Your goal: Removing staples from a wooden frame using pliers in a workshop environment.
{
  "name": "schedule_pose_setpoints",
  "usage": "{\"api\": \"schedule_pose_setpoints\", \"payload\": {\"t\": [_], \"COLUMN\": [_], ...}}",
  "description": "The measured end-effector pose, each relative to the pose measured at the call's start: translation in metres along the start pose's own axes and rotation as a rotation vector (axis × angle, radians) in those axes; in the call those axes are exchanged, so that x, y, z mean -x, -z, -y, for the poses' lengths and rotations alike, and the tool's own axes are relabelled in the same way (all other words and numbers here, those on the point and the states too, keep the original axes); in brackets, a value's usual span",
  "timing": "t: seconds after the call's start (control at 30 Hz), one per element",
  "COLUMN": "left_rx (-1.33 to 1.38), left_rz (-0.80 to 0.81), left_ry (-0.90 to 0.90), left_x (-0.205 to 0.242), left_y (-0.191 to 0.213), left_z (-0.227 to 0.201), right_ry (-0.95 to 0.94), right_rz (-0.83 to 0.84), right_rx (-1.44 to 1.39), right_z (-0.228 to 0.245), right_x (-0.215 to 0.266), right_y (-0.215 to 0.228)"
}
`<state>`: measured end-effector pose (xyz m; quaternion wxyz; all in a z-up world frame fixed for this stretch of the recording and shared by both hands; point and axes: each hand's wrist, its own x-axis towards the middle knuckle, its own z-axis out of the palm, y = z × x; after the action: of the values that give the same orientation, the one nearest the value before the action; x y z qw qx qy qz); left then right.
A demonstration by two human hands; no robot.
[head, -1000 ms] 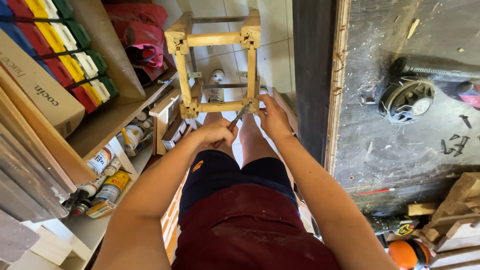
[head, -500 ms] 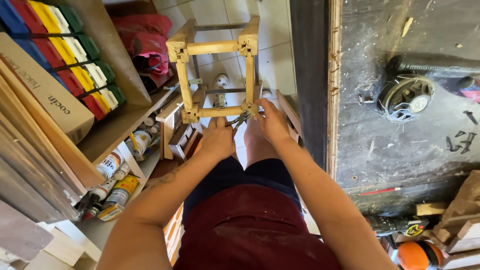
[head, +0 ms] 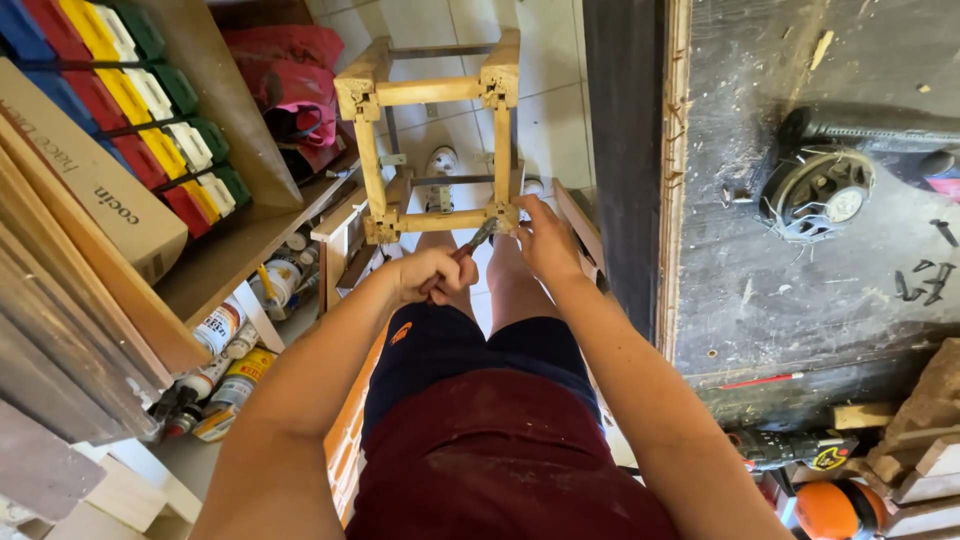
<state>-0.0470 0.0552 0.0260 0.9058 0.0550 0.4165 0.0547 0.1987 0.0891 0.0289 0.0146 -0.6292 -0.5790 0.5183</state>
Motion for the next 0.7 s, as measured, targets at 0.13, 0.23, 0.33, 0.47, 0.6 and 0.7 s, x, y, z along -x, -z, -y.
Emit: {"api": "schedule_pose_setpoints", "payload": {"t": [0.13,0.23,0.33,0.47,0.6,0.7], "left_rx": [0.099,-0.177,-1.224,-0.865,0.156,0.044], "left_rz": [0.053,-0.161,-0.446,-0.445,-0.058,-0.084], "left_ry": [0.035,-0.002,0.145,0.020,-0.164,-0.189], "left_x": [0.012,0.012,0.007,-0.004,0.039,0.039], "left_y": [-0.012,-0.038,-0.055,-0.038,-0.050,-0.040], "left_z": [-0.008,-0.011,-0.014,0.014,-0.018,-0.017], "right_ry": [0.010,0.021,0.009,0.029,0.037,0.165], "right_rz": [-0.022,-0.028,-0.030,-0.058,-0.090,-0.273], "right_rx": [0.016,0.086,0.120,0.165,0.191,0.233], "right_z": [-0.007,-0.011,-0.006,-0.010,-0.009,-0.004], "right_x": [-0.002,0.000,0.002,0.000,0.003,0.008], "right_y": [-0.004,-0.006,-0.005,-0.006,-0.010,-0.012]}}
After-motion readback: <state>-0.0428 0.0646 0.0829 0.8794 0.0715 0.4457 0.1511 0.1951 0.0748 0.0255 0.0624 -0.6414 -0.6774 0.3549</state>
